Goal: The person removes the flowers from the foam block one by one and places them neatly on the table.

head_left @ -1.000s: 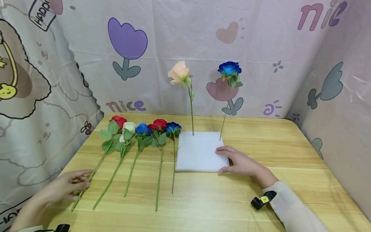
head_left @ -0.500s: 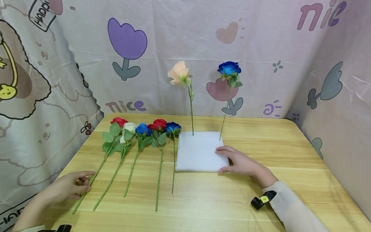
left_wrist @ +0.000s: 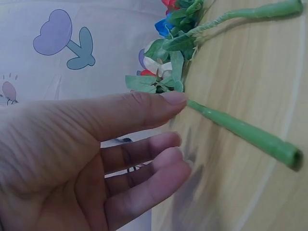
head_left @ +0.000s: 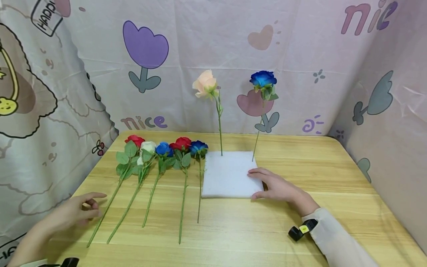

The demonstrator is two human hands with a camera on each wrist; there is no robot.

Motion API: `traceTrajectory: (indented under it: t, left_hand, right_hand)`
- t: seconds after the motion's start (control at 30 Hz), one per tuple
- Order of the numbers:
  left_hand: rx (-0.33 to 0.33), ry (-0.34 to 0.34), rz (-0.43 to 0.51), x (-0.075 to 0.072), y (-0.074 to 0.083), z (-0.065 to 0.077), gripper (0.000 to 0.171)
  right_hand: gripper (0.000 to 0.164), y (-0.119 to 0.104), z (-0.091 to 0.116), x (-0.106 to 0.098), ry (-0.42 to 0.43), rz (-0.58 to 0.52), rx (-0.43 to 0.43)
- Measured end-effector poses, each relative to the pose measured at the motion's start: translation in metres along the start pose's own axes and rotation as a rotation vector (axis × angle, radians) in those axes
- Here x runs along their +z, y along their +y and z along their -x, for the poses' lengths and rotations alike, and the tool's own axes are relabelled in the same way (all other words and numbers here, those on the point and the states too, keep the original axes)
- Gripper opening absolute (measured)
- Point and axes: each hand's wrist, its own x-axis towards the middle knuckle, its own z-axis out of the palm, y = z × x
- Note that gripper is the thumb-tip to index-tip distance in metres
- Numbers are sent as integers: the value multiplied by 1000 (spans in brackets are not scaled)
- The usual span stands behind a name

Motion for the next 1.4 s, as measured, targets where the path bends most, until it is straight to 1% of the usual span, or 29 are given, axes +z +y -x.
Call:
traceTrajectory:
  t: [0.1,0.2,0.27,0.33,0.4,0.5,0.6,0.67,0.77,1.0,1.1,1.23,1.4]
  left_hand:
    - [27,57,-46,0,4,-1,56]
    - [54,102,-74,1,9,-4,54]
    - [43,124,-69,1,13,-7,54]
    - [39,130,-63,1,17,-10,55]
    - [31,138,-78,1,22,-14,55]
    - [67,161,-148,1,29,-21,53]
    - [91,199,-226,2,37,-28,52]
    - [102,215,-248,4,42,-32,53]
    - [110,222,-258,5,52,-39,55]
    - [177,244,-244,11,75,-61,55]
    - [186,250,-239,14,84,-71,58]
    - [195,246,-235,20,92,-85,60]
    - [254,216,-200,29,100,-106,56]
  right_hand:
    - [80,0,0,0,1,0,-4]
    - [80,1,-1,0,5,-2,-9]
    - [81,1,-1,0,9,-1,-15]
    - [81,2,-2,1,13,-2,-22]
    - [81,2,-2,1,17,0,-29]
    - [80,3,-3,1,19,1,-34]
    - [79,3,-3,1,17,2,-33]
    - [79,3,-2,1,15,6,-30]
    - [79,2,-2,0,13,6,-26]
    - [79,1,-1,-1,11,0,-15]
    - [80,0,0,-1,10,5,-14]
    - [80,0,0,0,13,10,-20]
    - [80,1,0,0,14,20,-24]
